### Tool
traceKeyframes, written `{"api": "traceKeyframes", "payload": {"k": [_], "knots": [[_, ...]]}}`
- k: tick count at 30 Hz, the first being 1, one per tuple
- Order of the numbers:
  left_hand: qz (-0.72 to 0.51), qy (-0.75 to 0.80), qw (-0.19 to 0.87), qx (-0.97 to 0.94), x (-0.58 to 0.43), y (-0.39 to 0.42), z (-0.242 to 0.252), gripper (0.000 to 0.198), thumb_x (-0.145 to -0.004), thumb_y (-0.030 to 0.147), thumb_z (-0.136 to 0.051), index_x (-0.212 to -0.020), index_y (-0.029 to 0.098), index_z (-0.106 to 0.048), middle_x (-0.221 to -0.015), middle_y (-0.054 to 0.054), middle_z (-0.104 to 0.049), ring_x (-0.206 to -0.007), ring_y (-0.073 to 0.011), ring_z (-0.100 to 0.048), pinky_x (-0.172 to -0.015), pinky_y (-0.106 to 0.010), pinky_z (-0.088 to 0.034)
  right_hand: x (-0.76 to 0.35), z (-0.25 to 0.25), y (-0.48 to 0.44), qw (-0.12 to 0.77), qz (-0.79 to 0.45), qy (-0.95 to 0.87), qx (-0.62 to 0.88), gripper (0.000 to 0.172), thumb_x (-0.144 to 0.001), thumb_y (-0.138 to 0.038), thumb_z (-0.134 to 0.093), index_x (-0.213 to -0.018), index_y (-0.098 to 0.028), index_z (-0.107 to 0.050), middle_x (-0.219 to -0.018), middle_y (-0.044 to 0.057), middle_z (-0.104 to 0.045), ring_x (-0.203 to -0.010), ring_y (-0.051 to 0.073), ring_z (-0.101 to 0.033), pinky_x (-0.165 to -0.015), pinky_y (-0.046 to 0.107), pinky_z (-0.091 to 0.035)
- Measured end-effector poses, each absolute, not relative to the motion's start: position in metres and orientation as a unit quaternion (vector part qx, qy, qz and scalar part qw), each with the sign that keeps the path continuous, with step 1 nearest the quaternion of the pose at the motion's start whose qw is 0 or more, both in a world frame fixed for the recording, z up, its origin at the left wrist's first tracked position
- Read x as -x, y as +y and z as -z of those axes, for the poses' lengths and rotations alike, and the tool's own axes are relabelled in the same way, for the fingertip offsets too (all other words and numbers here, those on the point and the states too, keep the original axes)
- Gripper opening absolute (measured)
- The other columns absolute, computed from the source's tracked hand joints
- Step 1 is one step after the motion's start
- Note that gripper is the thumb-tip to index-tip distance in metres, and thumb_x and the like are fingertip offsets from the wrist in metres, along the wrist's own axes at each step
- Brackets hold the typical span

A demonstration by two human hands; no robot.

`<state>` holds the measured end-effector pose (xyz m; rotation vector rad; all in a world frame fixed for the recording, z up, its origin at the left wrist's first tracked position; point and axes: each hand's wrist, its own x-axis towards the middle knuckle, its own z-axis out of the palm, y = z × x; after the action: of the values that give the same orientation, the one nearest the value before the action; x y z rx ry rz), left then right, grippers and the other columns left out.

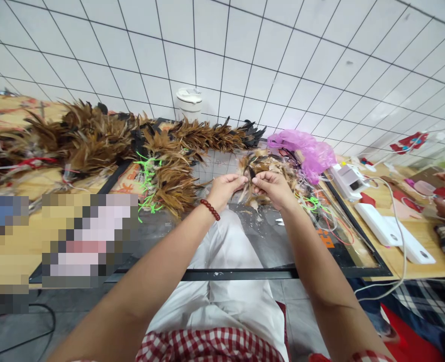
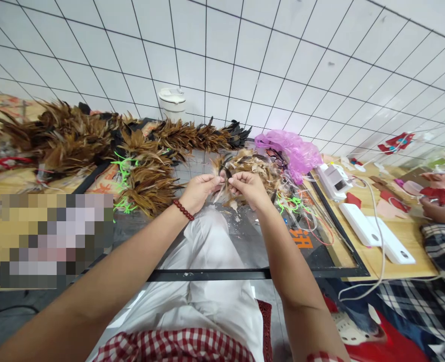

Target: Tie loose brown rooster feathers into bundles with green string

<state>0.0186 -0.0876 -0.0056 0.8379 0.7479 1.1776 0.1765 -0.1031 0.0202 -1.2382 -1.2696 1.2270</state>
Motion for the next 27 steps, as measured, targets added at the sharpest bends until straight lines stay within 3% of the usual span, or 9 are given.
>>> {"api": "traceKeyframes", "payload": {"k": [4, 7, 11, 13, 15, 17, 22, 27], "knots": [[-0.547, 0.354, 0.664, -0.367, -0.018, -0.085, 0.008, 0.009, -0.066, 0.019, -0.078, -0.067, 0.012, -0.072, -0.067, -0.004, -0.068, -0.062, -0.0077, -0.058, -0.067, -0.02, -0.047, -0.189, -0.012, -0.096, 0.449, -0.465, -0.541, 0.539, 0.034, -0.06, -0.045, -0.079, -0.07, -0.018, -0.06, -0.055, -0.002, -0.059, -0.047, 0.009, -0.049, -0.048, 0.023, -0.04], [-0.573, 0.374, 0.637, -0.355, -0.017, -0.083, 0.008, 0.006, -0.07, 0.018, -0.075, -0.069, 0.013, -0.072, -0.068, -0.003, -0.068, -0.064, -0.0071, -0.057, -0.065, -0.018, -0.045, -0.201, -0.006, -0.089, 0.476, -0.305, -0.563, 0.603, 0.027, -0.063, -0.034, -0.075, -0.08, -0.018, -0.062, -0.065, 0.0, -0.06, -0.051, 0.011, -0.048, -0.051, 0.026, -0.041], [-0.573, 0.372, 0.658, -0.317, -0.018, -0.085, 0.006, 0.007, -0.071, 0.016, -0.075, -0.069, 0.012, -0.07, -0.071, -0.003, -0.068, -0.064, -0.0061, -0.058, -0.064, -0.017, -0.045, -0.193, -0.01, -0.095, 0.446, -0.187, -0.695, 0.532, 0.043, -0.065, -0.024, -0.074, -0.107, -0.022, -0.066, -0.099, 0.005, -0.063, -0.072, 0.016, -0.056, -0.067, 0.032, -0.048], [-0.544, 0.349, 0.702, -0.298, -0.018, -0.087, 0.005, 0.008, -0.072, 0.015, -0.074, -0.07, 0.011, -0.068, -0.07, -0.003, -0.067, -0.061, -0.0061, -0.058, -0.063, -0.018, -0.046, -0.182, -0.015, -0.103, 0.415, -0.176, -0.767, 0.457, 0.04, -0.069, -0.025, -0.073, -0.108, -0.025, -0.068, -0.103, 0.005, -0.061, -0.087, 0.019, -0.057, -0.079, 0.035, -0.048], [-0.508, 0.332, 0.742, -0.286, -0.018, -0.09, 0.004, 0.007, -0.075, 0.014, -0.071, -0.072, 0.01, -0.066, -0.067, -0.003, -0.066, -0.059, -0.0067, -0.059, -0.063, -0.019, -0.048, -0.173, -0.018, -0.108, 0.417, -0.177, -0.785, 0.423, 0.021, -0.075, -0.028, -0.069, -0.097, -0.026, -0.073, -0.098, 0.005, -0.061, -0.094, 0.02, -0.057, -0.085, 0.036, -0.047], [-0.483, 0.333, 0.758, -0.284, -0.018, -0.091, 0.003, 0.007, -0.076, 0.014, -0.07, -0.073, 0.01, -0.065, -0.068, -0.004, -0.066, -0.061, -0.0078, -0.062, -0.064, -0.02, -0.05, -0.169, -0.017, -0.109, 0.459, -0.207, -0.745, 0.437, 0.011, -0.079, -0.034, -0.067, -0.082, -0.025, -0.073, -0.09, 0.005, -0.063, -0.088, 0.019, -0.058, -0.082, 0.035, -0.048], [-0.478, 0.361, 0.746, -0.292, -0.017, -0.092, 0.001, 0.011, -0.075, 0.015, -0.073, -0.076, 0.01, -0.064, -0.072, -0.006, -0.069, -0.066, -0.0117, -0.067, -0.066, -0.024, -0.054, -0.174, -0.009, -0.099, 0.529, -0.374, -0.568, 0.508, 0.028, -0.067, -0.047, -0.076, -0.071, -0.02, -0.068, -0.06, -0.001, -0.061, -0.055, 0.012, -0.052, -0.056, 0.027, -0.045], [-0.432, 0.373, 0.751, -0.332, -0.018, -0.094, -0.001, 0.01, -0.077, 0.016, -0.072, -0.074, 0.01, -0.065, -0.073, -0.008, -0.07, -0.061, -0.0111, -0.067, -0.06, -0.021, -0.053, -0.17, -0.008, -0.098, 0.541, -0.414, -0.539, 0.495, 0.028, -0.061, -0.043, -0.081, -0.067, -0.019, -0.068, -0.058, -0.001, -0.062, -0.053, 0.01, -0.052, -0.054, 0.025, -0.043]]}}
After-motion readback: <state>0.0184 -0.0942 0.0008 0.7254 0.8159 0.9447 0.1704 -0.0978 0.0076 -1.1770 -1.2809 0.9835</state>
